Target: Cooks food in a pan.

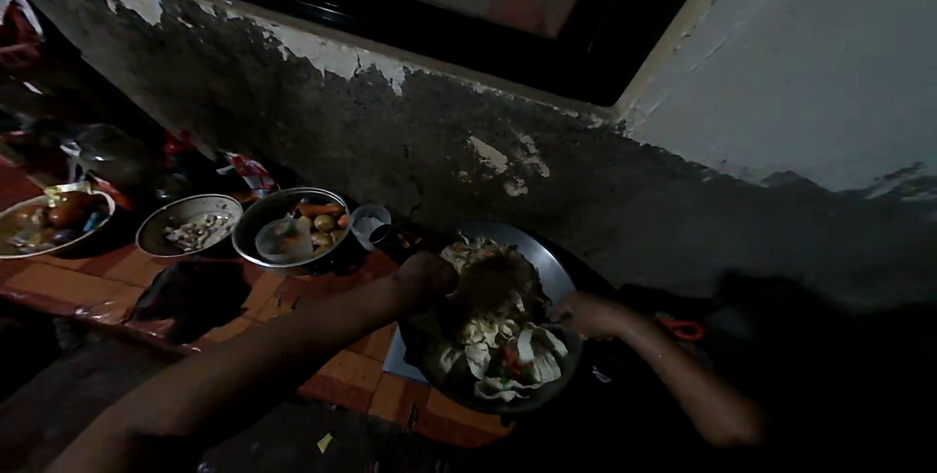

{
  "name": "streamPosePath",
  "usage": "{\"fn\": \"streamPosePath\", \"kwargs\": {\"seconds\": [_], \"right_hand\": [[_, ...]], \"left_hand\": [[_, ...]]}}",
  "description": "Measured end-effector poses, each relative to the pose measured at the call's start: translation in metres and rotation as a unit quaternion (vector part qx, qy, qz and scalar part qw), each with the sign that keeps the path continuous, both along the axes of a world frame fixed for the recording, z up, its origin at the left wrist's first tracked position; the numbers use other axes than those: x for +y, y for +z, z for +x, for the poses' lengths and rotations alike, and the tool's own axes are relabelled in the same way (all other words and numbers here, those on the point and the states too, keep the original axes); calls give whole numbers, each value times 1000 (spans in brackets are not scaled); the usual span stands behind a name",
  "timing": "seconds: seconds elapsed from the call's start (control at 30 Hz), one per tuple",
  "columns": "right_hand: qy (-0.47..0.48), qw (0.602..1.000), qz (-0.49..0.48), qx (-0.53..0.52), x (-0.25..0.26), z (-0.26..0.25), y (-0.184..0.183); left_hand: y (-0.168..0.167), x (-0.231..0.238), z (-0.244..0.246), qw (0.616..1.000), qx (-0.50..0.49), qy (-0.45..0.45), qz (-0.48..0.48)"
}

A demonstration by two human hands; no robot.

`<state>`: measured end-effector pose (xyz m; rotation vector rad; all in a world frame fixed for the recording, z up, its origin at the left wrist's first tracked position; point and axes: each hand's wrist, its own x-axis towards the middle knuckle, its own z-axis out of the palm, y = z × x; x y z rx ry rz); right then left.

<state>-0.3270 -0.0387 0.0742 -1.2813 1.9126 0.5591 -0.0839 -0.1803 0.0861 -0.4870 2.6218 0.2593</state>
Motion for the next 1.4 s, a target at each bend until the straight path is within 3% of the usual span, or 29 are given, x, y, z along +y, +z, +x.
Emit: {"fn": "streamPosePath", "kwargs": {"seconds": [0.2,0.43,0.67,0.87,0.97,1.1,1.17,1.27,1.4], "right_hand": [[-93,991,-78,-56,16,-8,-21],[-109,988,-108,-24,26,-1,53],[16,975,-178,132,18,20,108],[57,928,-204,305,16,76,122],[57,919,-183,345,16,91,103],[57,947,7,314,-3,108,86],[71,958,66,272,-7,107,87],[73,975,78,193,-5,75,68],[19,996,72,42,-1,42,23]], "left_hand": [[-8,-10,5,999,30,15,-19],[34,-2,21,993,88,25,-75],[58,0,25,963,177,-68,-191],[53,18,10,956,50,-120,-263],[44,30,4,971,-22,-106,-213],[23,32,-4,995,-33,-55,-75],[15,26,-7,988,-47,-116,-96],[10,16,-5,983,-54,-150,-86],[0,2,5,990,-18,-123,-65]]}}
